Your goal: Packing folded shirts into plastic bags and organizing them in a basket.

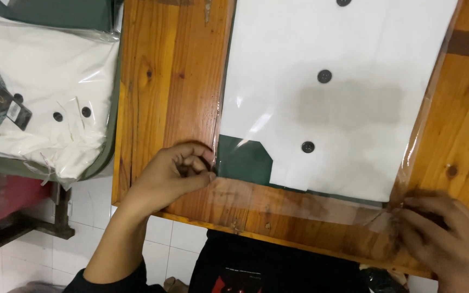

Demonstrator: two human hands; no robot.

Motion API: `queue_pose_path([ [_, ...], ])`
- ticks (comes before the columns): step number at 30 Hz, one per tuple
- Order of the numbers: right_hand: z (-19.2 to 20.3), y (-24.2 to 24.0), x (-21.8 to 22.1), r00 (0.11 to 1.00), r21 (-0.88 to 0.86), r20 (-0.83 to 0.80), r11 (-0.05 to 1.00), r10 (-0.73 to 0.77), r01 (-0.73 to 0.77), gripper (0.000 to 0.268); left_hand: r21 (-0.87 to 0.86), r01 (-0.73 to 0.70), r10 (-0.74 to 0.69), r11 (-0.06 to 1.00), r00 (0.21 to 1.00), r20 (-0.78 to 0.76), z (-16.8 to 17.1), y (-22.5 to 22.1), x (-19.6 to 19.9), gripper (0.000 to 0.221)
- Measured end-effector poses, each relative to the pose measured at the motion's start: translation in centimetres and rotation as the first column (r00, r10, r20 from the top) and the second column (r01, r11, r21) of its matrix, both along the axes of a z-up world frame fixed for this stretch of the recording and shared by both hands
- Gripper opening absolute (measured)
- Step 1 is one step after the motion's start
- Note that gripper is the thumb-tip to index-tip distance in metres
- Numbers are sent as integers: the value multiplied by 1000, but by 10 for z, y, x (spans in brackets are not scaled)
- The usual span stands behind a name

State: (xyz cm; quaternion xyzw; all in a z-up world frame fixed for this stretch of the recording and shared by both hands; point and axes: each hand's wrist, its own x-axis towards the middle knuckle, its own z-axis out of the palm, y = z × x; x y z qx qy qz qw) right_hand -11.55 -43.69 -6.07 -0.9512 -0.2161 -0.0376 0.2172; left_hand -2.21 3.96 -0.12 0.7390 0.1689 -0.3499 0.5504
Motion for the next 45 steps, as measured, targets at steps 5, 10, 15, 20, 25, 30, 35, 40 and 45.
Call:
queue_pose_path([
  [5, 1, 6, 6, 998, 37, 57, 999, 17, -19, 7, 48, 103, -103, 994, 995, -15, -2, -1, 3, 19],
  [10, 11, 15, 8, 994, -3, 110, 1000, 23, -22, 9, 44, 90, -88, 995, 995, -38, -10, -3, 2, 25],
  [15, 4, 5, 2, 993, -1, 121, 1000, 6, -6, 11, 264, 71, -63, 962, 997, -39, -6, -13, -5, 14],
  [20, 22, 18, 14, 988, 63, 152, 998, 11, -21, 11, 143, 73, -94, 987, 984, 150, -1, -3, -9, 19],
  [25, 49, 31, 4, 806, 167, -497, 876, -322, 453, 16, 258, -4, -168, 966, 749, 641, -18, 9, -25, 15],
  [30, 4, -7, -17, 968, 162, -222, 975, -116, 154, 16, 333, 327, -435, 884, 318, 842, -32, 11, -30, 31],
  [35, -6, -10, -9, 985, 211, -153, 972, -76, 108, 11, 357, 375, -481, 856, 322, 815, -26, 9, -29, 20],
  [40, 2, -5, 2, 987, 192, -118, 972, -111, 132, 6, 386, 365, -499, 847, 297, 814, -30, 5, -23, 19],
  [45, 22, 11, 21, 1000, 200, -17, 980, 18, -14, 2, 301, 324, -410, 897, 355, 840, -33, 8, -25, 7],
])
